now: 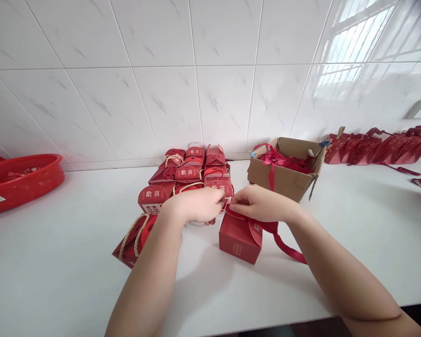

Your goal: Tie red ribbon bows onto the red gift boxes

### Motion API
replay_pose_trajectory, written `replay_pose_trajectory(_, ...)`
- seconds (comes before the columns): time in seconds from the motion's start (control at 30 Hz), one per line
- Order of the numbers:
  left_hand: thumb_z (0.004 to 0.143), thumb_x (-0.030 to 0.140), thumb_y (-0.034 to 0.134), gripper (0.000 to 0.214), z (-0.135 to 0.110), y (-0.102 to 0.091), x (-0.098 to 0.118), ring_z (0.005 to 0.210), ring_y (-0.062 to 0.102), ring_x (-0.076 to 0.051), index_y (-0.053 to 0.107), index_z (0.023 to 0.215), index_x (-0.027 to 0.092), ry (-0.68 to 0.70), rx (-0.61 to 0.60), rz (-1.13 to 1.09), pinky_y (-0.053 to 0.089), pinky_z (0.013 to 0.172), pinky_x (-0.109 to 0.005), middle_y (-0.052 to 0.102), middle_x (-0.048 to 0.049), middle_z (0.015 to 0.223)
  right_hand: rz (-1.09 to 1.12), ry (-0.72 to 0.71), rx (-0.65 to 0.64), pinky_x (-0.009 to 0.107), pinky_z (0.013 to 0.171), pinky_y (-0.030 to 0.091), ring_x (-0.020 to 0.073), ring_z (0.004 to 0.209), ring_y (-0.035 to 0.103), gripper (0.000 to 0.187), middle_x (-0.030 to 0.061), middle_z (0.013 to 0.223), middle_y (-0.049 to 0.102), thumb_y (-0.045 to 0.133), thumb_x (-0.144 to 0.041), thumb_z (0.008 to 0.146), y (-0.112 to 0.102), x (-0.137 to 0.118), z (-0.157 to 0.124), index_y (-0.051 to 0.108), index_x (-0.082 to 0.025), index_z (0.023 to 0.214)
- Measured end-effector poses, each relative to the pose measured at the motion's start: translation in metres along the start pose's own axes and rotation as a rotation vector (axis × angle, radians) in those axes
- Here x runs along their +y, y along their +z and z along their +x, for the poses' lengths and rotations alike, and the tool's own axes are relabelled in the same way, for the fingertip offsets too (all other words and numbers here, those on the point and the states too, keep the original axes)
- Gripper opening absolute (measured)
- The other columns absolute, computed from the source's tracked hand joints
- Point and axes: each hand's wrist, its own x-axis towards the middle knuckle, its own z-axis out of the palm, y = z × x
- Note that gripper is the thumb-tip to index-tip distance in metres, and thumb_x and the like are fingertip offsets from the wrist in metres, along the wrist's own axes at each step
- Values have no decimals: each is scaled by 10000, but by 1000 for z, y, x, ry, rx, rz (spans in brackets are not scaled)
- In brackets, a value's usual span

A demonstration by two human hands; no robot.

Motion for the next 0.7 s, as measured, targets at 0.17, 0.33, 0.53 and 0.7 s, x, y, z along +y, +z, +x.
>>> replay_pose_trajectory(0.17,788,393,452,211,-5,-3,-4,611,584,-190,455,685,209,-19,-11,-45,380,495,-283,633,-39,665,12,-21,44,235,470,257,79,491,319,311,-26,560,437,437,-379,871,2,-5,0,484,-174,641)
replay_pose_trajectory(0.33,832,409,428,281,-37,-15,-12,571,551,-145,443,645,199,14,227,-193,416,534,-275,604,-16,653,11,-86,108,252,572,372,119,636,491,292,20,765,617,472,-438,864,-12,-7,-8,623,-190,840)
replay_pose_trajectory(0.53,866,348,475,269,-74,-29,-20,602,577,-122,531,662,182,218,419,-636,466,593,-242,613,0,619,-83,12,102,336,789,450,235,1015,541,463,76,1154,585,600,-528,752,-38,8,-28,608,-251,1123)
replay_pose_trajectory(0.7,873,234,472,288,-79,-31,-23,580,584,-122,623,639,163,432,581,-986,475,544,-230,606,-5,578,-108,185,-164,329,754,484,274,1066,545,688,84,1208,566,714,-521,631,-39,21,-27,533,-277,1249)
